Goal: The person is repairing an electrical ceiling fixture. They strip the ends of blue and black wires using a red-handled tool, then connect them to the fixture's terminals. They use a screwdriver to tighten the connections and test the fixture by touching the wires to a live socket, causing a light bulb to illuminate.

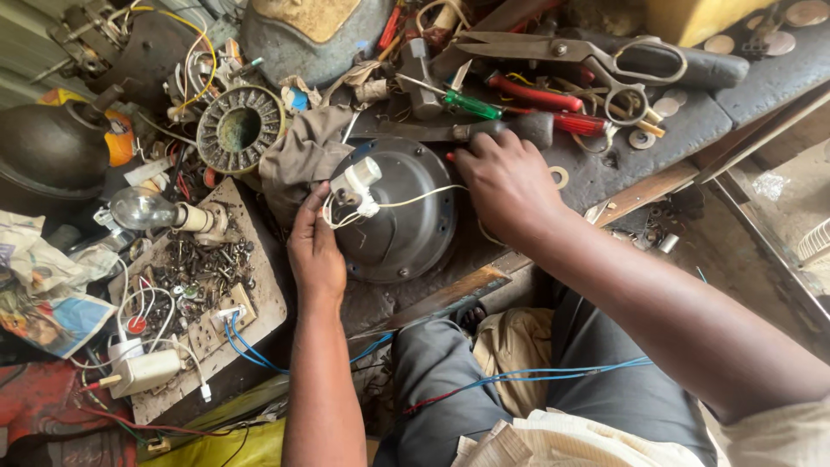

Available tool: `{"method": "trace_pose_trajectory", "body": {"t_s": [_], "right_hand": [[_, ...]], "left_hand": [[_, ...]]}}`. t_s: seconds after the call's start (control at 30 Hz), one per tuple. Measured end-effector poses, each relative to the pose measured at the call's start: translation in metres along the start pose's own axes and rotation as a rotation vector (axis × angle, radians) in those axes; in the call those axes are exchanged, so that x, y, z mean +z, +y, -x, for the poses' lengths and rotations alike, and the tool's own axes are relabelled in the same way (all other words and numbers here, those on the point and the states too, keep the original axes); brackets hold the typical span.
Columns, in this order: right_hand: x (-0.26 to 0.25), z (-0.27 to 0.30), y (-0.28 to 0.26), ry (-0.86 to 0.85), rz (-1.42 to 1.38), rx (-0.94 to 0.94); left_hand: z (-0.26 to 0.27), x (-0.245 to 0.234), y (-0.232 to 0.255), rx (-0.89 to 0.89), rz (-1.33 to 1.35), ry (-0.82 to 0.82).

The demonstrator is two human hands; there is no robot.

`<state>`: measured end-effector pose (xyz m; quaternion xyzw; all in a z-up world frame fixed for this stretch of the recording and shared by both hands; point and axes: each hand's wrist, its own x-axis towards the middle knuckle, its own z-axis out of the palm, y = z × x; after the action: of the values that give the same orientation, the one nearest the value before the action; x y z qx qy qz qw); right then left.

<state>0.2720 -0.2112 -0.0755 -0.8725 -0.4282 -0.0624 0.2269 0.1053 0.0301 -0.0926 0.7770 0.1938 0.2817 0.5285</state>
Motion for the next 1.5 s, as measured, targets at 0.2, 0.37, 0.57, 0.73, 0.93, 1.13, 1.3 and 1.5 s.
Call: {"method": "trace_pose_trajectory", "body": {"t_s": [0.2,0.37,0.57,0.73,0.93,1.13,1.3,1.5], "right_hand": [[-0.015,-0.008,0.004,0.133,-0.044,-0.004],[-0.03,0.021,0.027,0.441,-0.802,0.189],[0.019,0.017,0.012,0.565,-1.516,0.355],[0.025,0.016,0.008,0.544,-1.444,0.336],[0.027,0.017,0.009,0.495,-1.474,0.341],[0.022,0.019,0.01,0.458,-1.489,0.359],[0.017,0.022,0.011,0.447,-1.372,0.396],[0.01,0.03,0.011,0.418,-1.248,0.383]], "left_hand": [[-0.007,-0.002,0.011,-0.103,-0.077,-0.035],[-0.004,-0.002,0.005,-0.065,-0.083,-0.021],[-0.005,-0.003,-0.002,-0.049,-0.013,-0.032],[-0.01,0.001,0.001,-0.052,0.046,-0.052],[-0.009,-0.001,0.003,-0.077,0.014,-0.03],[-0.007,0.005,0.008,-0.114,0.033,-0.002],[-0.007,0.004,0.009,-0.116,0.043,0.0],[-0.008,0.001,0.003,-0.107,0.011,0.011]]}}
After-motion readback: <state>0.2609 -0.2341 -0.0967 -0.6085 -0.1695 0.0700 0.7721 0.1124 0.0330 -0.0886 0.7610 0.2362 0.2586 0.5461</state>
